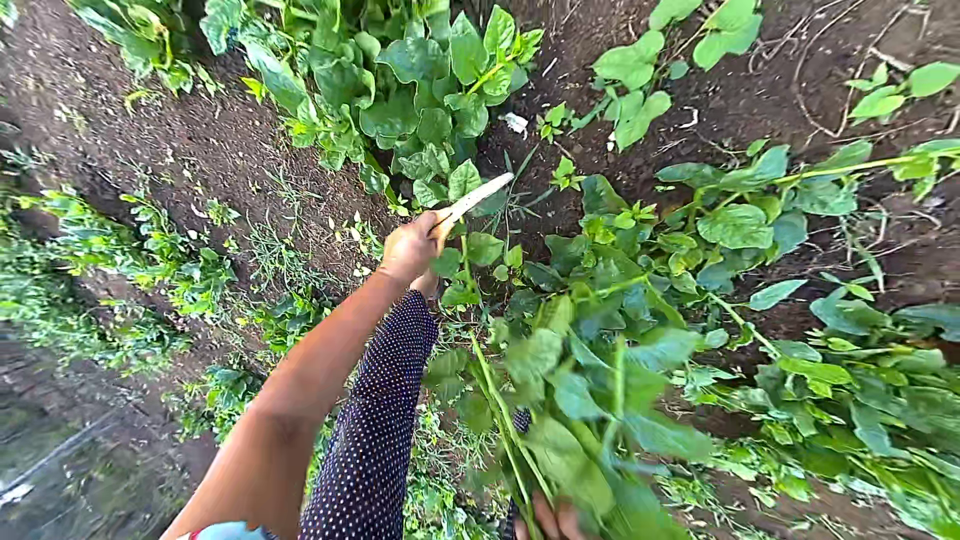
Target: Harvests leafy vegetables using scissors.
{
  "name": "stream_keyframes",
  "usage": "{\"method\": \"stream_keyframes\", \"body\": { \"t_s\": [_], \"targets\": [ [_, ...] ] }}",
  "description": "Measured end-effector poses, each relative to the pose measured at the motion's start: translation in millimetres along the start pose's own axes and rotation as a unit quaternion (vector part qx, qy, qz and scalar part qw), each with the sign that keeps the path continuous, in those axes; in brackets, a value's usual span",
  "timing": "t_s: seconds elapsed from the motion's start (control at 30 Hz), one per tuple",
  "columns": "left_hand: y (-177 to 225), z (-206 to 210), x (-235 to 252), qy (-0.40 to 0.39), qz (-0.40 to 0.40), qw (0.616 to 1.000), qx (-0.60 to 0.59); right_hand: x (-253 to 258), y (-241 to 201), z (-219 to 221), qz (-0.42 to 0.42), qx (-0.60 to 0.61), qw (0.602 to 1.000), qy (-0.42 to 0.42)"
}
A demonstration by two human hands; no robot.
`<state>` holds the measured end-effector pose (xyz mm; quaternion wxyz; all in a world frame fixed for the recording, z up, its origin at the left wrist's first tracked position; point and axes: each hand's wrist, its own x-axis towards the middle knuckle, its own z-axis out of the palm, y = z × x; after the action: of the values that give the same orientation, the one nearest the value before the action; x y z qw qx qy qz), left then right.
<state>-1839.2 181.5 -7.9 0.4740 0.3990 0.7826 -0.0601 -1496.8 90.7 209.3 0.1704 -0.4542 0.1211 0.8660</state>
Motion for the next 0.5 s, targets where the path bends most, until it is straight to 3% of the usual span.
{"method": "stream_keyframes", "body": {
  "t_s": [0.1,0.23,0.4,0.5],
  "targets": [
    [-15.4,-59.1,-17.3,-0.015,-0.017,0.991,-0.128,57.8,21.4,26.8,-0.005,0.069,0.997,0.029],
    [-17.8,-113.4,-14.1,-0.031,-0.068,0.972,-0.224,141.0,19.5,95.0,0.024,0.089,0.981,0.17],
    [4.0,-131.1,-14.4,-0.058,-0.056,0.977,-0.198,216.2,0.8,153.9,0.048,0.11,0.961,0.251],
    [13.3,-128.0,-20.6,-0.062,-0.039,0.988,-0.139,236.9,0.8,166.1,0.074,0.131,0.961,0.234]
  ]
}}
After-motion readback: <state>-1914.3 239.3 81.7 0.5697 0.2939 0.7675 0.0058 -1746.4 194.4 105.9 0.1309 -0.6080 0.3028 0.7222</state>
